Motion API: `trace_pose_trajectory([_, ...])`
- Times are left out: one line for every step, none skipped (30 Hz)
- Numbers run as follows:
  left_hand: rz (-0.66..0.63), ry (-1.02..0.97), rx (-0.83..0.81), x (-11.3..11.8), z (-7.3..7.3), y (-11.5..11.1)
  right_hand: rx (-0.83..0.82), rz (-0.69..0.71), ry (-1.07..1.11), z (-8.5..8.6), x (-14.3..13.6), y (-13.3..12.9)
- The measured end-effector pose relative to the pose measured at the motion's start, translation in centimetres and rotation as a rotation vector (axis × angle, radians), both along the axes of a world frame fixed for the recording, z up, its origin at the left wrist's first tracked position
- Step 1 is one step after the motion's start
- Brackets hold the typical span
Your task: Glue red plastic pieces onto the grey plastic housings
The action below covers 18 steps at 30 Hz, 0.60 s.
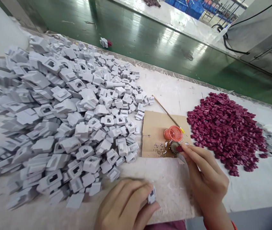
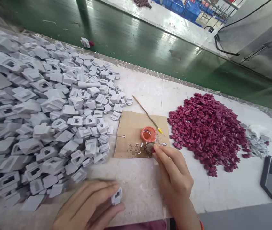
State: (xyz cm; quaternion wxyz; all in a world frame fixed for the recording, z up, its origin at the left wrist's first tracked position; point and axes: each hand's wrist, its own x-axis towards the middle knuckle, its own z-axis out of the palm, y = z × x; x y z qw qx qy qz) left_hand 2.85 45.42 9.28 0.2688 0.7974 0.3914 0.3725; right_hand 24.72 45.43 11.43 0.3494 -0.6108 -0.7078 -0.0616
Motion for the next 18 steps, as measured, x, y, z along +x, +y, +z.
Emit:
trace_pose_trajectory([0.007,-0.001,-0.005,0.1,-0.1,-0.1,0.012,-0.013,0.011,0.1,-0.1,-0.2])
trace_pose_trajectory([0.021,-0.008,-0.006,0.2,-0.2,-0.1,0.016,-0.043,0.036,0.2,-0.2,-0.5])
trace_pose_trajectory([0.038,-0.016,-0.008,0.3,-0.2,-0.2,0.011,-0.084,0.079,0.3,-0.5,-0.9])
trace_pose_trajectory([0.057,-0.025,-0.008,0.4,-0.3,-0.3,-0.007,-0.122,0.143,0.5,-1.0,-1.3])
trace_pose_trajectory([0.07,-0.032,-0.015,0.5,-0.3,-0.3,-0.039,-0.143,0.227,0.7,-1.5,-1.8])
trace_pose_trajectory([0.077,-0.038,-0.021,0.6,-0.3,-0.4,-0.078,-0.14,0.319,0.9,-2.2,-2.3])
trace_pose_trajectory([0.084,-0.045,-0.029,0.7,-0.3,-0.5,-0.122,-0.115,0.413,1.0,-2.9,-2.8])
trace_pose_trajectory([0.088,-0.049,-0.04,0.7,-0.3,-0.6,-0.16,-0.072,0.494,1.1,-3.6,-3.2])
trace_pose_trajectory([0.088,-0.05,-0.054,0.8,-0.3,-0.6,-0.191,-0.022,0.553,1.0,-4.3,-3.5])
trace_pose_trajectory([0.088,-0.052,-0.065,0.8,-0.4,-0.7,-0.219,0.01,0.593,0.9,-4.9,-3.8])
trace_pose_trajectory([0.087,-0.052,-0.076,0.8,-0.4,-0.8,-0.239,0.031,0.614,0.7,-5.5,-4.0])
trace_pose_trajectory([0.085,-0.052,-0.083,0.8,-0.4,-0.8,-0.25,0.04,0.621,0.5,-5.9,-4.1])
trace_pose_trajectory([0.081,-0.05,-0.091,0.7,-0.4,-0.9,-0.252,0.045,0.62,0.3,-6.2,-4.2])
trace_pose_trajectory([0.076,-0.046,-0.099,0.7,-0.4,-0.9,-0.252,0.05,0.613,0.1,-6.4,-4.2])
trace_pose_trajectory([0.073,-0.045,-0.107,0.7,-0.3,-0.9,-0.255,0.053,0.605,-0.1,-6.5,-4.2])
trace_pose_trajectory([0.072,-0.047,-0.112,0.7,-0.3,-0.9,-0.258,0.059,0.596,-0.3,-6.6,-4.2])
trace_pose_trajectory([0.072,-0.048,-0.116,0.7,-0.3,-0.8,-0.255,0.07,0.585,-0.4,-6.6,-4.2])
trace_pose_trajectory([0.071,-0.049,-0.116,0.7,-0.3,-0.8,-0.253,0.078,0.578,-0.4,-6.5,-4.2])
